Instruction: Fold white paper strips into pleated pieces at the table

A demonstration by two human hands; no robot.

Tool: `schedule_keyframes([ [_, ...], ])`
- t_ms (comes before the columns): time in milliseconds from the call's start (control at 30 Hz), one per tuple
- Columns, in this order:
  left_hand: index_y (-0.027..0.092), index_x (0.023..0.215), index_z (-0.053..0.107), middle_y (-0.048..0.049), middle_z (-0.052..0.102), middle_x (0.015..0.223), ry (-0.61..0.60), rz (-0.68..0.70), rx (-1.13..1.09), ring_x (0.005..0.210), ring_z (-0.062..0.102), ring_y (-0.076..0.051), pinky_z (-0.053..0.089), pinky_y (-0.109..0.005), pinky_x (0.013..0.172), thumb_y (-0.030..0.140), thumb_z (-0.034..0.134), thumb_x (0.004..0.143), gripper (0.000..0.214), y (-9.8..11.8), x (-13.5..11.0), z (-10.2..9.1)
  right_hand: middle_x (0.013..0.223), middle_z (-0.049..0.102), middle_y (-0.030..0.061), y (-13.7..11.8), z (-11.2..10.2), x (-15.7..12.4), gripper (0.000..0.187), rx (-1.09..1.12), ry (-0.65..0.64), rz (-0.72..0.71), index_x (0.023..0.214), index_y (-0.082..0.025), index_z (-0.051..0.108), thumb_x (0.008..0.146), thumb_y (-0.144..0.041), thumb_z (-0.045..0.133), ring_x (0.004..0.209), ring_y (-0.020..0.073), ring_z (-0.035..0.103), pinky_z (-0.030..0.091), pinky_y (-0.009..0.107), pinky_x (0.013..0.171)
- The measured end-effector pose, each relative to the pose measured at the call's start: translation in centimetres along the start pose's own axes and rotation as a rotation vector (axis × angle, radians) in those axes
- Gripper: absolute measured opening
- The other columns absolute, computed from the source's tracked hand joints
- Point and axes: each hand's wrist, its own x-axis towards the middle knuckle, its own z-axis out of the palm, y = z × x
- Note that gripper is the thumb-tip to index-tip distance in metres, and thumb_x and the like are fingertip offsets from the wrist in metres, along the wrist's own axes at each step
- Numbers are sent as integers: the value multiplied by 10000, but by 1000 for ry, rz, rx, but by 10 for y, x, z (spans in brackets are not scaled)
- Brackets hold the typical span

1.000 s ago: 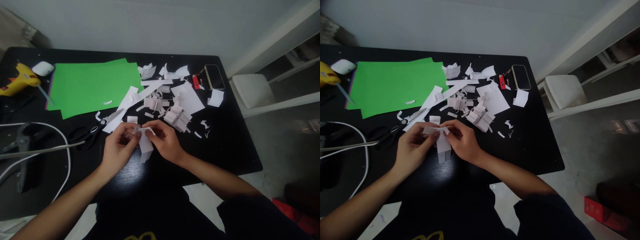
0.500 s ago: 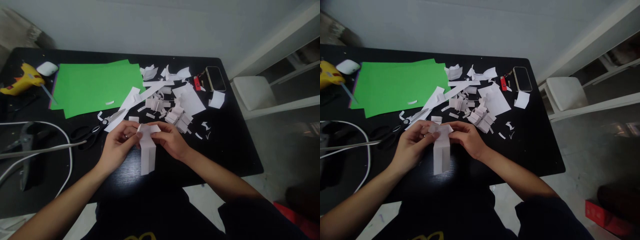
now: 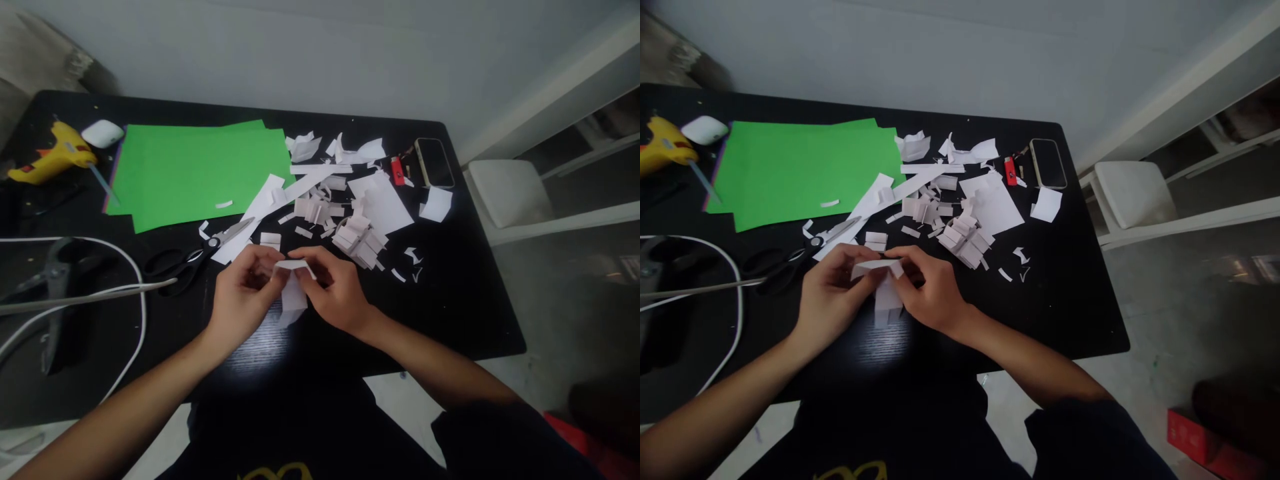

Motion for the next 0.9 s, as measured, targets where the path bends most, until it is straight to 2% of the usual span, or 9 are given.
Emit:
schedule_keyframes([
  [67, 212, 975, 649, 10, 709, 836, -36, 4, 22, 686, 647, -114, 505, -206, 593, 247, 732, 877, 133, -2, -3, 1, 973, 766, 19, 2, 1, 0, 231, -118, 37, -73, 1097, -226, 730, 913, -159, 608, 802, 152, 706, 589, 283, 739],
  [133, 218, 997, 637, 17, 700, 813, -68, 16, 76, 657, 640, -110, 499, -203, 578, 243, 706, 901, 121, -4, -5, 2, 1009, 787, 19, 4, 2, 0, 250, -145, 55, -99, 1087, -231, 743, 915, -140, 586, 831, 162, 725, 594, 300, 766],
  [233, 220, 1007, 621, 22, 684, 786, -83, 50, 116, 633, 640, -111, 496, -199, 552, 218, 684, 905, 119, -7, -6, 2, 1078, 801, 19, 5, 3, 0, 274, -87, 61, -85, 1104, -250, 752, 921, -142, 580, 953, 189, 756, 606, 326, 841],
  [367, 231, 1039, 591, 34, 664, 769, -96, 51, 39, 582, 635, -104, 501, -192, 518, 211, 669, 918, 145, -11, -6, 2, 1159, 790, 20, 5, 3, -1, 313, 5, 42, -56, 1155, -264, 748, 920, -135, 586, 1058, 201, 748, 605, 337, 900],
  [500, 230, 1027, 592, 37, 663, 762, -67, 104, 69, 568, 625, -94, 493, -185, 512, 200, 662, 918, 133, -10, -6, 1, 1139, 776, 28, 4, 2, -1, 301, 45, 36, -51, 1210, -259, 716, 942, -167, 614, 987, 179, 744, 606, 310, 855],
  [700, 206, 1012, 622, 22, 698, 759, 53, 328, 392, 597, 642, -105, 464, -201, 516, 177, 660, 869, 150, -8, -6, -5, 1066, 786, 39, -1, 3, -3, 216, 101, -32, -41, 1120, -239, 741, 914, -202, 685, 949, 191, 764, 632, 307, 810],
  [800, 200, 1025, 637, 17, 720, 768, 61, 346, 443, 600, 649, -112, 466, -213, 527, 143, 637, 852, 182, -7, -6, -7, 1062, 797, 46, -3, 5, -4, 252, 122, -33, 3, 1133, -237, 752, 882, -219, 730, 891, 189, 775, 640, 299, 756],
  [900, 193, 1058, 648, -6, 752, 837, 19, 326, 426, 649, 675, -124, 494, -227, 576, 98, 586, 846, 240, -5, -6, -8, 1077, 807, 46, -4, 6, -4, 247, 125, -10, 33, 1110, -243, 772, 866, -213, 745, 894, 193, 779, 643, 306, 764],
])
